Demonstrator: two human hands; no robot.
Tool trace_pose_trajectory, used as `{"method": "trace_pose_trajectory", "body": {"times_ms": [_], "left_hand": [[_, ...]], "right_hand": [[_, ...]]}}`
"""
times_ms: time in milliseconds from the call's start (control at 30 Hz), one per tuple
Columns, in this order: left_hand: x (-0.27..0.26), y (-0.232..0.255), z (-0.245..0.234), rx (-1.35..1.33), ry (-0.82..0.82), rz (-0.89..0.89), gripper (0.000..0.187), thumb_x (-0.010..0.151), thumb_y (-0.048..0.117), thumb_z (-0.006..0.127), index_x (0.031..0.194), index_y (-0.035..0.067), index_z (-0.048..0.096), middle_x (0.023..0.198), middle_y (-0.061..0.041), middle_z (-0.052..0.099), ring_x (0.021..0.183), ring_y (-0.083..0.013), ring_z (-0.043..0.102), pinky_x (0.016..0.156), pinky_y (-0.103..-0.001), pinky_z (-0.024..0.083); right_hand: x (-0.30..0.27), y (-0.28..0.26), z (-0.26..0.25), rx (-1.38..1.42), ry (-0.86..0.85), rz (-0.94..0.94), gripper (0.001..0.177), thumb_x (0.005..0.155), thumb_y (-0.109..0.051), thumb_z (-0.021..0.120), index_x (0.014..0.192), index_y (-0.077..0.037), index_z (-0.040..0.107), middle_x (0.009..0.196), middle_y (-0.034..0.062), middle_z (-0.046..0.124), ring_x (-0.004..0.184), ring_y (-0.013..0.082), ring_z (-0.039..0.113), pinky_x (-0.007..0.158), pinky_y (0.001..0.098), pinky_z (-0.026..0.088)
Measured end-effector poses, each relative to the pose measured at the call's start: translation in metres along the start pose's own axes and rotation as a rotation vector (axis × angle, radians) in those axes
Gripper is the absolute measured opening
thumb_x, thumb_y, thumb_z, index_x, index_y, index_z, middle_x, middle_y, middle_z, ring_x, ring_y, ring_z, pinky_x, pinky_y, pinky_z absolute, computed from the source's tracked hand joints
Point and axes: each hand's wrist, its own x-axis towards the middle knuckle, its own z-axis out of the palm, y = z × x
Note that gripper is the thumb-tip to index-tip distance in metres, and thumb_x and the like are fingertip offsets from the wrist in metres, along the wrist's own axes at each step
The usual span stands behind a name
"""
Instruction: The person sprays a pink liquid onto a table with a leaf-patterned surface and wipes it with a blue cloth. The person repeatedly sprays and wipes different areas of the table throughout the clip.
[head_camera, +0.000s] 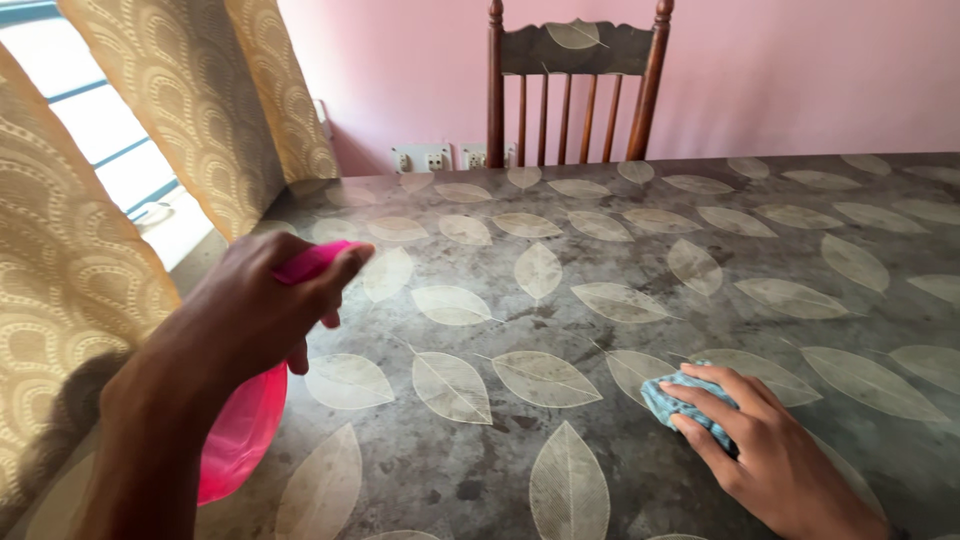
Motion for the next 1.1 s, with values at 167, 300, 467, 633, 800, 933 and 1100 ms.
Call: {"method": "trace_pose_trajectory", "body": {"times_ms": [167,300,467,633,800,933,1100], "left_hand": [[0.003,-0.015,-0.007,0.011,0.01,0.077,0.066,0.097,0.063,0.047,0.079,0.006,0.077,0.054,-0.013,0.071,0.039,-0.0235,0.067,0.057,-0.04,0.059],[0.002,-0.009,0.0,-0.123,-0.112,0.078,0.068,0.093,0.064,0.054,0.074,0.002,0.077,0.049,-0.014,0.062,0.037,-0.0223,0.057,0.044,-0.04,0.052],[0.003,0.011,0.034,-0.201,-0.296,0.314,0.064,0.091,0.06,0.056,0.071,0.002,0.076,0.043,-0.007,0.053,0.03,-0.016,0.054,0.037,-0.035,0.045],[0.011,0.01,0.057,-0.471,-0.196,0.396,0.058,0.09,0.056,0.057,0.08,0.003,0.08,0.042,-0.005,0.059,0.028,-0.0145,0.049,0.032,-0.035,0.041],[0.032,-0.003,0.089,-0.821,-0.064,0.354,0.048,0.092,0.048,0.059,0.093,0.005,0.079,0.047,-0.011,0.057,0.029,-0.0158,0.046,0.032,-0.036,0.036],[0.041,-0.024,0.103,-0.937,0.083,0.612,0.046,0.101,0.043,0.059,0.113,0.0,0.073,0.096,-0.006,0.082,0.047,-0.0108,0.063,0.056,-0.028,0.055],[0.039,-0.04,0.132,-0.607,0.263,0.499,0.046,0.091,0.028,0.073,0.127,0.001,0.065,0.093,-0.011,0.081,0.08,-0.0142,0.08,0.073,-0.032,0.063]], "right_hand": [[0.005,0.003,0.004,-0.05,-0.114,0.109,0.046,0.089,-0.045,0.064,0.133,-0.032,0.068,0.146,-0.0039,0.055,0.132,0.0197,0.055,0.107,0.0414,0.051],[0.002,-0.001,-0.001,0.002,-0.003,0.015,0.042,0.089,-0.041,0.066,0.129,-0.029,0.073,0.145,-0.0005,0.058,0.132,0.0245,0.055,0.103,0.0437,0.051],[-0.001,-0.005,-0.008,0.108,0.072,-0.005,0.037,0.089,-0.036,0.068,0.124,-0.023,0.076,0.14,0.0024,0.061,0.129,0.0259,0.057,0.1,0.0433,0.053],[0.0,-0.004,-0.013,0.117,0.059,0.01,0.044,0.081,-0.039,0.074,0.122,-0.023,0.078,0.132,0.0035,0.063,0.124,0.0246,0.06,0.099,0.0425,0.055],[0.006,-0.011,-0.005,-0.013,-0.072,-0.033,0.05,0.089,-0.042,0.064,0.135,-0.026,0.067,0.142,0.007,0.054,0.129,0.0239,0.055,0.106,0.0431,0.051],[0.009,-0.026,0.005,-0.004,-0.142,-0.448,0.053,0.098,-0.036,0.056,0.148,-0.019,0.053,0.16,0.0158,0.039,0.146,0.0377,0.037,0.11,0.0556,0.038],[0.048,-0.035,0.021,0.025,-0.206,-0.636,0.045,0.102,-0.032,0.051,0.145,-0.018,0.055,0.161,0.0161,0.038,0.152,0.037,0.027,0.12,0.0599,0.022]]}}
